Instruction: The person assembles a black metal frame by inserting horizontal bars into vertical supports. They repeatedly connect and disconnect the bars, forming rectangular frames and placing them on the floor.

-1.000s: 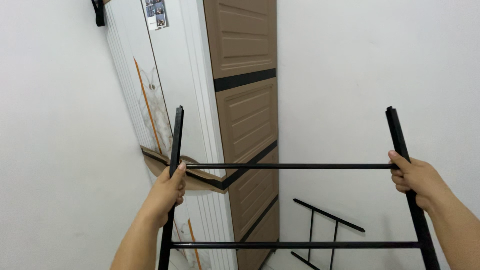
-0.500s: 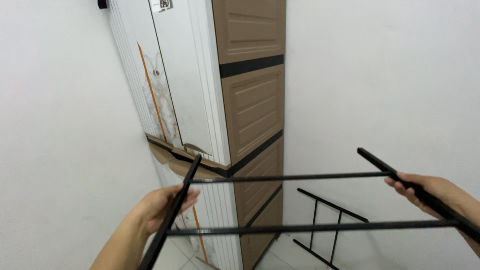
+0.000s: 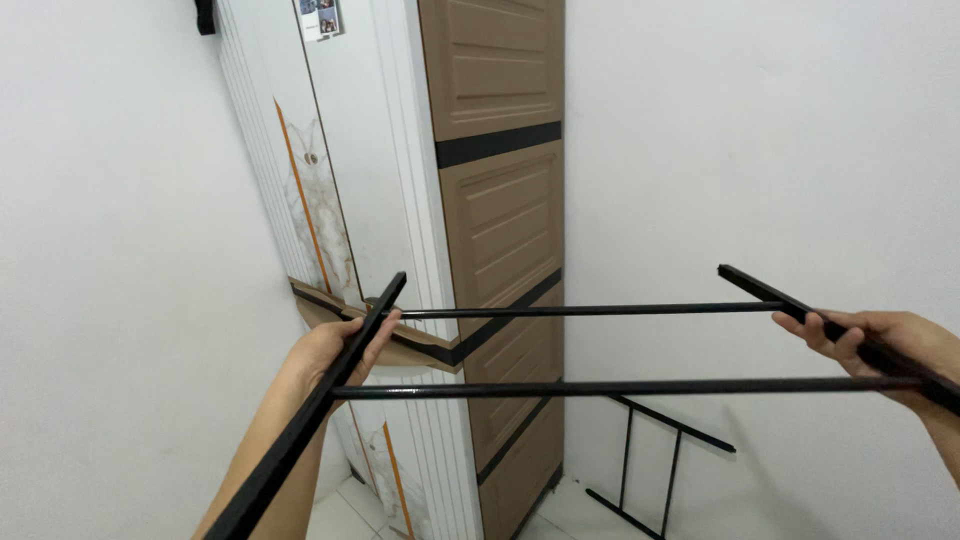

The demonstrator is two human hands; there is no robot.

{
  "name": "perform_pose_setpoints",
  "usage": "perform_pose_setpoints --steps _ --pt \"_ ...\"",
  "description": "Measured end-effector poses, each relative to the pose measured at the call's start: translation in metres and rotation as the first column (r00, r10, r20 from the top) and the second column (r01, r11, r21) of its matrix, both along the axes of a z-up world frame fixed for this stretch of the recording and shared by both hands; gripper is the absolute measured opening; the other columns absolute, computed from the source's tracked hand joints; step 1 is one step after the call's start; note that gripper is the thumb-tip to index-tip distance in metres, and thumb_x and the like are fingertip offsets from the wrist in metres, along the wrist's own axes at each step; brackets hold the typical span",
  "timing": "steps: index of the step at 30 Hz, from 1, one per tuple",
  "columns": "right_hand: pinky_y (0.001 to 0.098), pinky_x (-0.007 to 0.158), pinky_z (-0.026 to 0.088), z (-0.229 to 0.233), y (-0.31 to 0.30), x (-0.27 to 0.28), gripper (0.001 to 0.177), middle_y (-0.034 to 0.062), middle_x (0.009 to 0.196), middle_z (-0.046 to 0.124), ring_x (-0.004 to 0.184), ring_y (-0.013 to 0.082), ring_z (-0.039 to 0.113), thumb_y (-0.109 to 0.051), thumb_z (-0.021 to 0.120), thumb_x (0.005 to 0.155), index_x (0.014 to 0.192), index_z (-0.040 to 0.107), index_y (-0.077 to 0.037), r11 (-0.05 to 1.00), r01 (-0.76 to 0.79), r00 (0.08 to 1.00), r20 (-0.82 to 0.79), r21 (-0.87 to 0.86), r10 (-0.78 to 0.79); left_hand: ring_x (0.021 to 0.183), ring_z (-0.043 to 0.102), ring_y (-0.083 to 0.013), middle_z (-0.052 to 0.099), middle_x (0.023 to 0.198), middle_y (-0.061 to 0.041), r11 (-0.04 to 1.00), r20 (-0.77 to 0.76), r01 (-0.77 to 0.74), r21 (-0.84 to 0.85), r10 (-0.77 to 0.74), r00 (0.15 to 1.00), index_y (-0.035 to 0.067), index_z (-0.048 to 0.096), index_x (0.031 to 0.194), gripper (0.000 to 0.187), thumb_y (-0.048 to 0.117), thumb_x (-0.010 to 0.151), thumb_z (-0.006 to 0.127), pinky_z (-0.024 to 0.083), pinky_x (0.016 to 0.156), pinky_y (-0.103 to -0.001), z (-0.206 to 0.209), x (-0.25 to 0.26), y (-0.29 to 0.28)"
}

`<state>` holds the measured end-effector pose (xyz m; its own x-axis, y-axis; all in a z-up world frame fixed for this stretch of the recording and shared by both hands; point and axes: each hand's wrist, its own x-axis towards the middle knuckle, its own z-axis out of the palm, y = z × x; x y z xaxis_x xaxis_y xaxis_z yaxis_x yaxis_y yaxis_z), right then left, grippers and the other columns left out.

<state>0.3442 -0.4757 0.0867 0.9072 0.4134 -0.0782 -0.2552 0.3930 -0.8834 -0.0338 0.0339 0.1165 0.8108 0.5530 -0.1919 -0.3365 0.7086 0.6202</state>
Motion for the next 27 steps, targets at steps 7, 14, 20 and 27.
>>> perform_pose_setpoints --steps 7,14,20,27 --pt "0.0084 0.038 0.034 0.005 0.009 0.001 0.044 0.0327 0.112 0.060 0.071 0.0012 0.055 0.002 0.029 0.105 0.143 0.032 0.024 0.982 0.086 0.996 0.024 -0.167 -0.083 0.100 0.073 -0.0333 0.068 0.115 -0.026 0.994 -0.169 0.014 0.107 0.004 0.986 -0.018 0.051 0.122 0.039 0.012 0.108 0.030 0.059 0.081 -0.038 -0.009 0.022 0.014" --pt "0.0082 0.038 0.033 0.012 0.005 -0.009 0.048 0.0313 0.111 0.062 0.071 -0.0003 0.053 0.002 0.029 0.104 0.148 0.033 0.021 0.973 0.119 0.991 0.079 -0.200 -0.105 0.094 0.074 -0.0309 0.068 0.098 -0.022 0.991 -0.200 0.038 0.131 -0.012 0.980 -0.013 0.056 0.108 0.035 0.014 0.108 0.034 0.060 0.081 -0.044 -0.032 0.029 0.007" --pt "0.0120 0.042 0.040 0.006 -0.008 0.019 0.043 0.0187 0.102 0.065 0.067 0.0017 0.054 -0.009 0.037 0.108 0.146 0.039 0.011 0.964 0.127 0.987 0.126 -0.232 -0.100 0.093 0.071 -0.0271 0.067 0.100 -0.016 0.959 -0.174 0.050 0.278 -0.001 0.985 -0.007 0.059 0.107 0.035 0.018 0.108 0.035 0.062 0.089 -0.045 -0.004 0.022 0.007" --pt "0.0195 0.045 0.049 0.006 -0.037 0.069 0.036 0.0038 0.078 0.063 0.054 0.0061 0.055 -0.030 0.049 0.110 0.137 0.058 -0.008 0.906 0.121 0.953 0.303 -0.405 0.008 0.097 0.069 -0.0212 0.071 0.107 -0.006 0.817 -0.172 0.007 0.577 0.113 0.979 0.002 0.060 0.121 0.032 0.024 0.103 0.045 0.060 0.083 -0.040 0.045 0.011 -0.009"
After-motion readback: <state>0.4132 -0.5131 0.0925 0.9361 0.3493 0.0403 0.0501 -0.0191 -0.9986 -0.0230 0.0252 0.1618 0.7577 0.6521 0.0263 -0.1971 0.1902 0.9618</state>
